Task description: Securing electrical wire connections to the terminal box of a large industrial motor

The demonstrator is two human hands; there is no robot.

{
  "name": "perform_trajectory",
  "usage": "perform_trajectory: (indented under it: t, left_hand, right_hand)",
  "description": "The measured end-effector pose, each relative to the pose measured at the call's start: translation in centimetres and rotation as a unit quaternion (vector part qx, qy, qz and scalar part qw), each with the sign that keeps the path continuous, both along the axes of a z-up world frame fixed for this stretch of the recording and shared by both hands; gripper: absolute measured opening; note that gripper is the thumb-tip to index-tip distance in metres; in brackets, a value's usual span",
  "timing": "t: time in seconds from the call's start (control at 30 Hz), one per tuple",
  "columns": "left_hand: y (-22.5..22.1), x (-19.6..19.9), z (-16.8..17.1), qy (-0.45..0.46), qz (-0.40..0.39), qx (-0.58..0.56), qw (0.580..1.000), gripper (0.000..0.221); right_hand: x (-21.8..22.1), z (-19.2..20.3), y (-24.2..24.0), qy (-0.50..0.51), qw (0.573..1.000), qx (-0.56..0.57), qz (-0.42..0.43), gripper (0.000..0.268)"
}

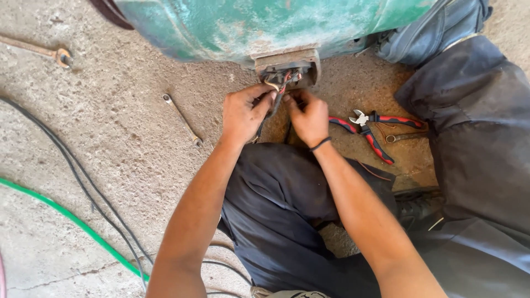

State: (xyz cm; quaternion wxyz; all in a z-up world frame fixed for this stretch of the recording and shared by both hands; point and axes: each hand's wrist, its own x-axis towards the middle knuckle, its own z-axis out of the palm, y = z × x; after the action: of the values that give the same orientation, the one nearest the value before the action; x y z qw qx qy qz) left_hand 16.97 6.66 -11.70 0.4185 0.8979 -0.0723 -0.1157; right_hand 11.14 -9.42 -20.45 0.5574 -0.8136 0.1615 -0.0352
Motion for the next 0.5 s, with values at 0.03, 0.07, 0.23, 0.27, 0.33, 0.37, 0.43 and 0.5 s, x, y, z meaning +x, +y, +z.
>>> perform_trajectory:
  t: [0.03,0.07,0.23,0.27,0.33,0.37,0.43,0.5]
  left_hand:
    - [0.0,0.0,-0.3,0.001,-0.005,0.000,1.000,0.013]
    - [0.1,-0.1,-0.7,-0.011,0.008,-0.008,1.000,0.013]
    - [0.4,0.0,-1.7,-0.033,0.000,-0.035,0.999,0.013]
    - [0.4,0.0,-1.7,-0.045,-0.005,-0.036,0.998,0.011]
    - [0.3,0.1,-1.6,-0.056,-0.015,-0.040,0.998,0.010]
    - [0.3,0.2,-1.6,-0.066,-0.014,-0.049,0.997,0.009]
    - [0.2,0.3,-1.0,-0.074,-0.014,-0.058,0.995,0.008]
    - [-0.1,0.2,-0.1,-0.095,-0.044,-0.029,0.994,0.011]
  right_hand:
    - [0.2,-0.1,0.4,0.001,1.000,0.000,-0.005,0.015]
    - [0.2,-0.2,0.9,0.006,1.000,0.031,-0.001,0.015]
    - [0.6,0.5,1.6,0.005,0.996,0.089,-0.003,0.019]
    - [0.5,0.0,1.7,0.005,0.996,0.089,-0.008,0.019]
    - [0.3,0.5,1.4,0.006,0.996,0.088,-0.018,0.018]
    - [0.1,1.5,1.1,-0.001,1.000,0.028,-0.003,0.020]
    - [-0.3,3.1,0.7,-0.006,0.999,-0.033,0.011,0.022]
    - [-0.9,4.2,0.2,-0.099,0.989,-0.102,-0.047,0.013]
